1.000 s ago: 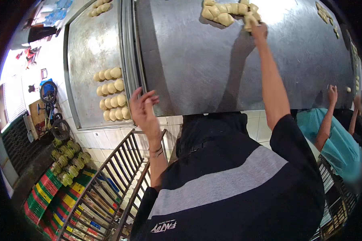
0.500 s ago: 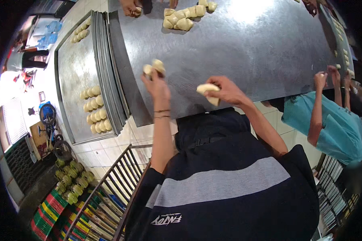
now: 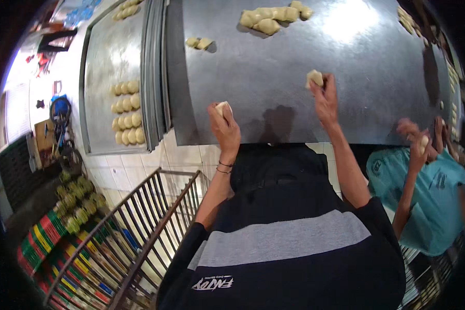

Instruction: Shaping individual pieces of dough into small rolls and arranging them on metal baking trays.

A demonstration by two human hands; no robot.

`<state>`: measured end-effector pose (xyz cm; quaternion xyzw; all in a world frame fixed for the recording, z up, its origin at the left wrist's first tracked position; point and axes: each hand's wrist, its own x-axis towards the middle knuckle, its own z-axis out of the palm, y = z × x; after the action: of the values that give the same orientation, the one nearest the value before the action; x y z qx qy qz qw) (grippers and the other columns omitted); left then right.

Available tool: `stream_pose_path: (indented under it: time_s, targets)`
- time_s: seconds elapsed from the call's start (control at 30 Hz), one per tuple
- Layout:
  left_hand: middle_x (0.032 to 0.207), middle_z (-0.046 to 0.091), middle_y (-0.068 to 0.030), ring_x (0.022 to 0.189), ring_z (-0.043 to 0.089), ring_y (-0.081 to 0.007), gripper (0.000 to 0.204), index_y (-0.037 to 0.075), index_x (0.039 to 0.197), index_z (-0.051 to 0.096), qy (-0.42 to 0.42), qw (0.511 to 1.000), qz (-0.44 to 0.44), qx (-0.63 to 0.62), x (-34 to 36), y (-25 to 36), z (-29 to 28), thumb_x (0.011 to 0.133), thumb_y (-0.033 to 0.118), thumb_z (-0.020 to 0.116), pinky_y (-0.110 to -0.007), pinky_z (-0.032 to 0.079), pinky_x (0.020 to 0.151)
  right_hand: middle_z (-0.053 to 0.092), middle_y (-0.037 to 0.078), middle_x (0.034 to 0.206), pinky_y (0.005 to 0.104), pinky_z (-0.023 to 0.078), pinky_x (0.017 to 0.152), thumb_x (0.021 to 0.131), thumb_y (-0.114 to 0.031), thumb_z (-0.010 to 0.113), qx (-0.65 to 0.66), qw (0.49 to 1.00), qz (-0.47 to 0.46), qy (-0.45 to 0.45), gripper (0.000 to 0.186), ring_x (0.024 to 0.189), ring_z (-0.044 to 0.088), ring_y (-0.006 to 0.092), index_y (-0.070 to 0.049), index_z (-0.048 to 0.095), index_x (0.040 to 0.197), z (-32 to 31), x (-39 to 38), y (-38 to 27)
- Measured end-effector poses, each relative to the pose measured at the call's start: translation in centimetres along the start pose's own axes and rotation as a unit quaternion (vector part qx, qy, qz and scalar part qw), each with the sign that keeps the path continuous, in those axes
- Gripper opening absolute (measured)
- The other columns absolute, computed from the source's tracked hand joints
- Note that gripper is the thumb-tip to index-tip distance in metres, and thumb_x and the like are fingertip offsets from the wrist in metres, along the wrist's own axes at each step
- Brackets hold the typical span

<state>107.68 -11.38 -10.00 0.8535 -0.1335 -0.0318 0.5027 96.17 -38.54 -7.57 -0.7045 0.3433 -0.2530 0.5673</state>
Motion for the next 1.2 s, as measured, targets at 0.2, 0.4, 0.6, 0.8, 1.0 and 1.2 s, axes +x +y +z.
stream_pose_path:
  time_s: [0.2, 0.4, 0.6, 0.8, 1.0, 1.2]
  targets:
    - [0.137, 0.049, -0.0152, 0.129, 0.042, -0.0371, 0.039, 0.01, 0.119, 0.061, -0.075, 0.879, 0.317, 0.347, 3.8, -6.7, -4.8, 0.094, 0.039, 0.069, -0.061, 0.029, 0.106, 0.051, 0.02, 0.117, 0.0459, 0.037, 0.085, 0.101, -0.03, 0.064, -0.474, 0.812, -0.182, -0.288, 0.031, 0.095, 0.05, 0.0326, -0.006, 0.052, 0.116, -1.0, -2.6, 3.5]
    - [0.132, 0.053, -0.0155, 0.123, 0.048, -0.0335, 0.042, 0.011, 0.129, 0.059, 0.044, 0.949, 0.145, 0.275, 7.4, -6.3, 1.6, 0.091, 0.027, 0.068, -0.053, 0.035, 0.103, 0.06, 0.013, 0.108, 0.0483, 0.034, 0.092, 0.098, -0.028, 0.065, -0.409, 0.875, -0.254, -0.041, 0.026, 0.105, 0.054, 0.0318, -0.009, 0.058, 0.114, 9.5, 1.5, 4.6]
    - [0.114, 0.063, -0.0082, 0.11, 0.056, -0.0306, 0.024, 0.014, 0.12, 0.065, -0.204, 0.875, 0.342, 0.276, 9.4, -6.0, -1.9, 0.097, 0.022, 0.066, -0.049, 0.036, 0.102, 0.064, 0.009, 0.103, 0.0463, 0.036, 0.092, 0.099, -0.025, 0.066, -0.329, 0.868, -0.283, -0.242, 0.018, 0.101, 0.056, 0.03, -0.009, 0.063, 0.107, 3.3, 2.1, 5.8]
    - [0.106, 0.066, -0.0067, 0.1, 0.057, -0.0287, 0.021, 0.013, 0.114, 0.067, -0.011, 0.957, 0.162, 0.239, 14.8, -4.4, 2.7, 0.096, 0.023, 0.068, -0.046, 0.04, 0.093, 0.071, 0.007, 0.109, 0.0473, 0.045, 0.096, 0.093, -0.025, 0.076, -0.32, 0.907, -0.266, 0.061, 0.026, 0.108, 0.064, 0.0328, -0.01, 0.068, 0.114, 9.7, 9.6, 5.5]
    - [0.121, 0.068, -0.0115, 0.118, 0.062, -0.0314, 0.029, 0.007, 0.118, 0.068, -0.157, 0.96, 0.228, 0.031, 8.8, -4.4, -1.0, 0.09, 0.006, 0.074, -0.044, 0.047, 0.102, 0.069, 0.014, 0.118, 0.0441, 0.052, 0.097, 0.088, -0.006, 0.077, -0.206, 0.954, -0.174, -0.131, 0.034, 0.113, 0.065, 0.0327, -0.007, 0.067, 0.121, 5.3, -0.9, 5.8]
    - [0.136, 0.064, -0.0129, 0.127, 0.06, -0.0329, 0.037, 0.009, 0.125, 0.067, -0.174, 0.983, 0.062, 0.007, 8.9, -4.0, -5.3, 0.089, 0.002, 0.073, -0.042, 0.052, 0.103, 0.067, 0.014, 0.119, 0.0416, 0.056, 0.09, 0.086, 0.001, 0.071, -0.228, 0.969, -0.018, -0.094, 0.04, 0.112, 0.065, 0.0324, -0.005, 0.065, 0.125, 8.2, -0.4, 1.9]
